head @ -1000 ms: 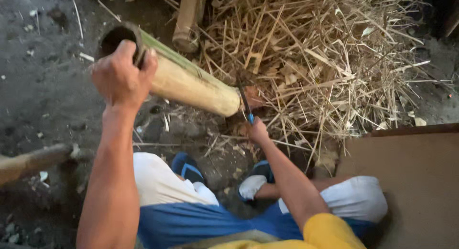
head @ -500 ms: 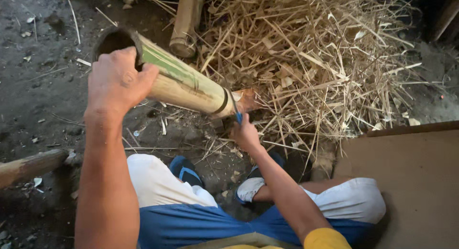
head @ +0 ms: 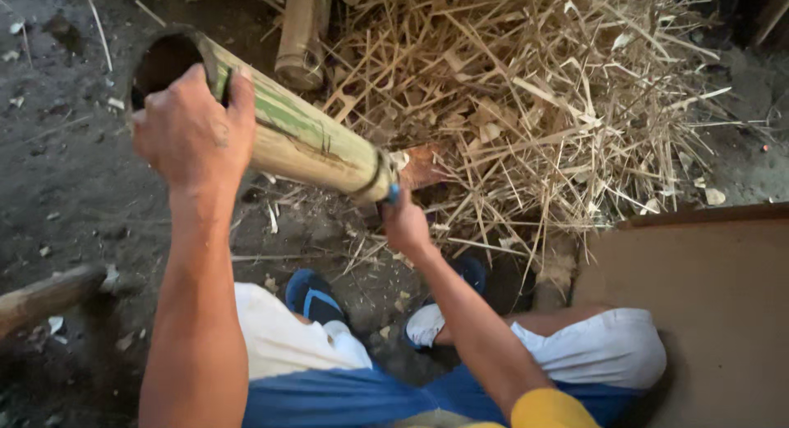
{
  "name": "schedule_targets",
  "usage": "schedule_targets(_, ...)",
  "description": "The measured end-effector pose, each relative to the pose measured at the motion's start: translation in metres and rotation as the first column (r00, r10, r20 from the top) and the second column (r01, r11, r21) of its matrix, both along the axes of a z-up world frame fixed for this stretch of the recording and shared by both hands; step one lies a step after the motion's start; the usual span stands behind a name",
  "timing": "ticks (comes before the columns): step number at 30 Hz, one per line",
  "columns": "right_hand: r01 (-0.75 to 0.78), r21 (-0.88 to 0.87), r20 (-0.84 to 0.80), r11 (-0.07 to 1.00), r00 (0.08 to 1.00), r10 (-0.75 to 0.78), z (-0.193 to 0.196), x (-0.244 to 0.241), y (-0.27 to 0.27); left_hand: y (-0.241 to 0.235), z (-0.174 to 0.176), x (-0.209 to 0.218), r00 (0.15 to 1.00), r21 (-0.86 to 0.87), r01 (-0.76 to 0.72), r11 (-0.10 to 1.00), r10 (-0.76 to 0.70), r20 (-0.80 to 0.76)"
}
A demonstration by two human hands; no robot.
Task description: The person uses a knife to split a bamboo pole into smaller strips, then gathers and stacks the processed pieces. The person then picks up two bamboo sections and begins splitting one with the knife.
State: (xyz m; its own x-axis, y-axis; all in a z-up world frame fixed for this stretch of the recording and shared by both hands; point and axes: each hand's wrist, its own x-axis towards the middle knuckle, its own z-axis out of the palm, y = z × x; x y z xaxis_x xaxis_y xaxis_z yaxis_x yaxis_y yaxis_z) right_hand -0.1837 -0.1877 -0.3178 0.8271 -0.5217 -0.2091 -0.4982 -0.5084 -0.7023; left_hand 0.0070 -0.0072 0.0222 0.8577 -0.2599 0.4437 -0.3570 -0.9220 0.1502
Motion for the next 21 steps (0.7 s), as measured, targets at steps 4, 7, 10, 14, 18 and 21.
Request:
schedule_targets(4, 0.032, 0.026, 0.025, 0.999, 0.999, -0.032, -0.021, -0.003, 0.017, 0.003, -0.012, -0.001, 1.000, 0.042, 0.026, 0.999, -0.026, -0.011)
schedule_targets(7, 0.109, 0.076, -0.201, 0.991, 0.975, -0.092, -0.029, -0.008, -0.009, 0.003, -0.010, 0.008, 0.999, 0.015, -0.008, 1.000, 0.008, 0.039)
schedule_targets(10, 0.133, 0.145, -0.207, 0.981, 0.973, -0.101, -0.012, 0.000, -0.006, 0.007, -0.014, -0.007, 0.996, -0.011, 0.020, 1.000, -0.019, 0.090)
schedule_targets(14, -0.046, -0.043, 0.008, 0.998, 0.999, 0.046, 0.035, 0.007, 0.025, -0.008, -0.005, 0.001, 0.998, -0.009, -0.067, 0.998, 0.067, 0.003)
schedule_targets(18, 0.103, 0.064, 0.296, 0.993, 0.948, -0.117, 0.059, 0.006, 0.023, -0.002, -0.003, -0.003, 0.997, 0.036, -0.077, 0.996, 0.077, 0.020)
schedule_targets(21, 0.237, 0.186, 0.150, 0.953, 0.952, -0.266, 0.043, -0.005, 0.018, 0.004, -0.008, -0.001, 0.998, 0.025, -0.045, 0.999, 0.044, 0.042)
